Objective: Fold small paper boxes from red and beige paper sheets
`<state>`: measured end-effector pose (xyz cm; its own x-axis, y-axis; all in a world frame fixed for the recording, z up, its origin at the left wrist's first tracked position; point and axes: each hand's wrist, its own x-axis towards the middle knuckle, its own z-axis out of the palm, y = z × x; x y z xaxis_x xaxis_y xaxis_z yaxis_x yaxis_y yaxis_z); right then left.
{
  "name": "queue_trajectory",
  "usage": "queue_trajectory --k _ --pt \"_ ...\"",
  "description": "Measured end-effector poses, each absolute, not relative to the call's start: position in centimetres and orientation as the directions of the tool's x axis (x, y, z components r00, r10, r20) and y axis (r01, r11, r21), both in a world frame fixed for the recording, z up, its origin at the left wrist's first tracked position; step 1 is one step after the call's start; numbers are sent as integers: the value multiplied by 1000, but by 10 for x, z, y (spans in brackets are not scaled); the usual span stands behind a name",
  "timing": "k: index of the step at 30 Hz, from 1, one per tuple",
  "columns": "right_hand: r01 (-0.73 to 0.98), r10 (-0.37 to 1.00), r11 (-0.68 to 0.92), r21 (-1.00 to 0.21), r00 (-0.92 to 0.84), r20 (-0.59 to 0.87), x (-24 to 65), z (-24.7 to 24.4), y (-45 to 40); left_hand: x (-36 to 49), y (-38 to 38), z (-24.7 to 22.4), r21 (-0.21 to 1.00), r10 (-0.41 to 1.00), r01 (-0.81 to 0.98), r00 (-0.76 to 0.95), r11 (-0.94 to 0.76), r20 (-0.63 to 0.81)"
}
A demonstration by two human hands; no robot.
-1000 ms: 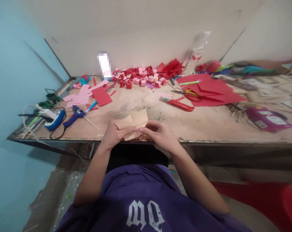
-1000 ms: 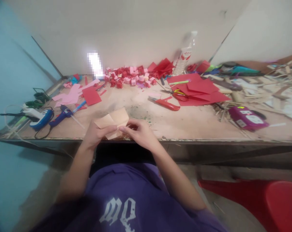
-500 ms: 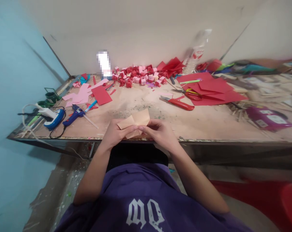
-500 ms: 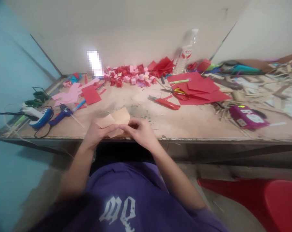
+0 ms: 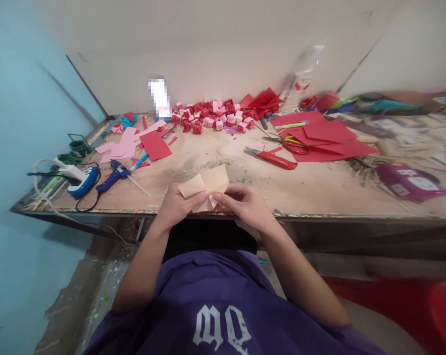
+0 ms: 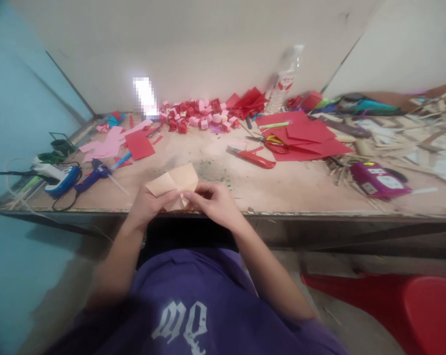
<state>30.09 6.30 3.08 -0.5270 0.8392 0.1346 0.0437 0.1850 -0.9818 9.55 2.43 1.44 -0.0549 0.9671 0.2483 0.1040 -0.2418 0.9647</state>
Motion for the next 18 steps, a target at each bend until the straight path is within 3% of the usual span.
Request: queue_trajectory --k 18 --pt "96 863 215 -972 -484 143 300 31 61 97 22 14 971 974 127 -72 -205 215"
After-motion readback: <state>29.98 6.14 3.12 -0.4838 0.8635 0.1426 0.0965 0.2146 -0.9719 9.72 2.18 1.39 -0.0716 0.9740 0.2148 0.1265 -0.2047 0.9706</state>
